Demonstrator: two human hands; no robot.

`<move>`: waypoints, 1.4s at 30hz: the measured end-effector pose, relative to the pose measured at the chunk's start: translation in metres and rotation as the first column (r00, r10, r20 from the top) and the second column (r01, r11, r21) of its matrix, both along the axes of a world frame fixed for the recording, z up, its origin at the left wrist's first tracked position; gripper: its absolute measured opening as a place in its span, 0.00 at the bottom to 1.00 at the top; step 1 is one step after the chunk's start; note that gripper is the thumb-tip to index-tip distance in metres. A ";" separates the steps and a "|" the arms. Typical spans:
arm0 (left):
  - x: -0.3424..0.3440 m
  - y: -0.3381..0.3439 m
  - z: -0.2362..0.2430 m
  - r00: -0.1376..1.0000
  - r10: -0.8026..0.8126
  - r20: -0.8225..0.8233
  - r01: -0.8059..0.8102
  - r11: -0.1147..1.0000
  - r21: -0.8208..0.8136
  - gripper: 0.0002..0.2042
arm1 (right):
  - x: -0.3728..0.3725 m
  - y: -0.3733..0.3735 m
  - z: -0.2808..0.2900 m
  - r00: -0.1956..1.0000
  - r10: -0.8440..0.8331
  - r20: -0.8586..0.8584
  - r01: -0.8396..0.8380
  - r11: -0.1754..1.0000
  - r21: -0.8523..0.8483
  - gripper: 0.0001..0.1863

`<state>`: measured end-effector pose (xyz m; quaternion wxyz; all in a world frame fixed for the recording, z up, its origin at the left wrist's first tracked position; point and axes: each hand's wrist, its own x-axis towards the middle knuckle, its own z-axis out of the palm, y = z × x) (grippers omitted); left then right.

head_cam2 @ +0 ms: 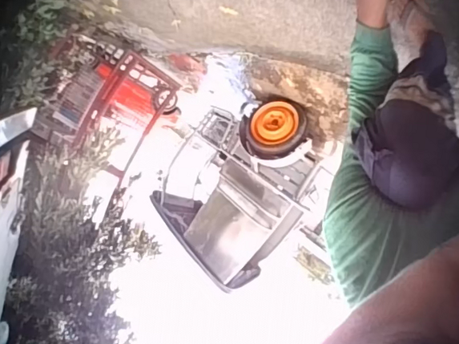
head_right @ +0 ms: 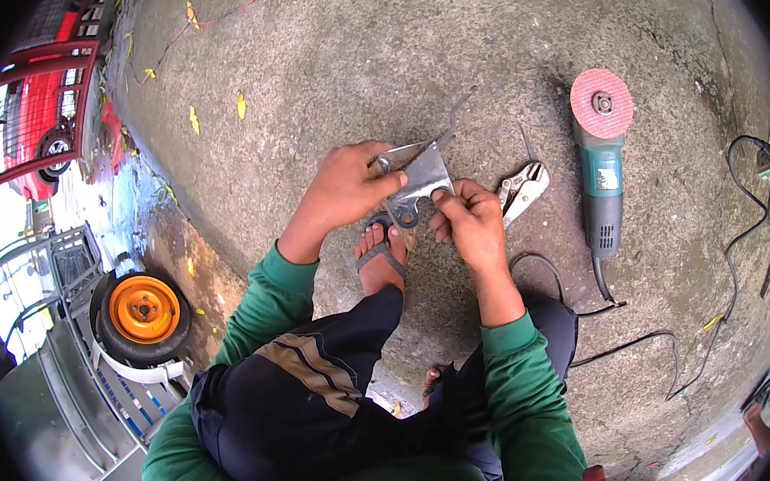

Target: The person sits on the floor and prepares a welding machine by plugging it in. They then pick up a metal part and a welding torch, attach a ground clamp to the part, and begin welding the metal piece on the ground.

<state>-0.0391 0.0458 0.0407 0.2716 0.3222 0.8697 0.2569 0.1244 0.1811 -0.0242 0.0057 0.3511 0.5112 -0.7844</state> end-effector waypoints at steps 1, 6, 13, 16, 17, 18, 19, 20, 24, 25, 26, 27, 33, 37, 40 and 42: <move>-0.001 0.000 0.001 0.999 0.003 0.050 -0.003 1.000 0.000 0.24 | 0.001 0.001 -0.002 1.000 0.015 -0.011 -0.015 1.000 -0.005 0.10; -0.005 -0.004 0.000 0.981 0.032 0.190 -0.035 0.999 0.013 0.26 | 0.003 0.001 -0.002 0.996 0.080 -0.032 -0.082 0.995 -0.062 0.11; -0.005 -0.011 -0.007 0.977 0.029 0.209 -0.036 0.999 0.033 0.28 | 0.001 -0.001 -0.007 0.994 0.107 -0.037 -0.111 0.988 -0.105 0.13; -0.003 -0.011 -0.004 0.942 0.084 0.324 -0.092 0.996 0.010 0.29 | 0.003 -0.001 -0.013 0.996 0.083 -0.036 -0.087 0.991 -0.103 0.13; -0.001 -0.009 0.002 0.909 0.134 0.395 -0.144 0.990 -0.004 0.29 | 0.004 0.000 -0.015 0.997 0.076 -0.032 -0.078 0.992 -0.097 0.13; 0.001 -0.008 0.004 0.867 0.182 0.463 -0.194 0.981 -0.023 0.29 | 0.005 0.001 -0.015 0.998 0.062 -0.030 -0.065 0.992 -0.106 0.13; 0.000 -0.012 0.001 0.821 0.152 0.551 -0.211 0.976 0.045 0.30 | 0.004 0.003 -0.015 0.998 0.053 -0.030 -0.056 0.992 -0.117 0.13; -0.001 -0.019 -0.005 0.768 0.112 0.631 -0.233 0.966 0.111 0.31 | 0.004 0.004 -0.015 0.999 0.043 -0.031 -0.047 0.991 -0.128 0.13; 0.000 -0.026 -0.011 0.640 -0.048 0.767 -0.238 0.937 0.257 0.35 | 0.007 0.016 -0.014 0.998 0.069 0.000 -0.069 0.990 -0.123 0.11; 0.002 -0.027 -0.012 0.630 -0.036 0.775 -0.257 0.933 0.253 0.35 | 0.008 0.017 -0.014 0.997 0.071 -0.008 -0.072 0.990 -0.120 0.11; 0.005 -0.028 -0.015 0.620 -0.025 0.784 -0.276 0.929 0.248 0.36 | 0.008 0.019 -0.015 0.997 0.074 -0.017 -0.075 0.990 -0.118 0.11; 0.007 -0.029 -0.017 0.610 -0.014 0.792 -0.295 0.924 0.243 0.37 | 0.008 0.020 -0.015 0.997 0.076 -0.025 -0.078 0.990 -0.115 0.11; 0.009 -0.027 -0.016 0.576 -0.014 0.817 -0.327 0.912 0.247 0.37 | 0.009 0.021 -0.017 0.996 0.080 -0.026 -0.082 0.992 -0.096 0.11; 0.010 -0.028 -0.015 0.571 -0.001 0.821 -0.336 0.912 0.235 0.36 | 0.009 0.021 -0.013 0.997 0.080 -0.001 -0.080 0.994 -0.080 0.12; 0.010 -0.031 -0.020 0.576 0.002 0.817 -0.340 0.910 0.237 0.35 | 0.009 0.022 -0.013 0.995 0.095 -0.015 -0.096 0.993 -0.073 0.12; 0.009 -0.030 -0.019 0.566 0.003 0.825 -0.349 0.907 0.236 0.36 | 0.010 0.023 -0.013 0.993 0.114 -0.022 -0.115 0.991 -0.067 0.12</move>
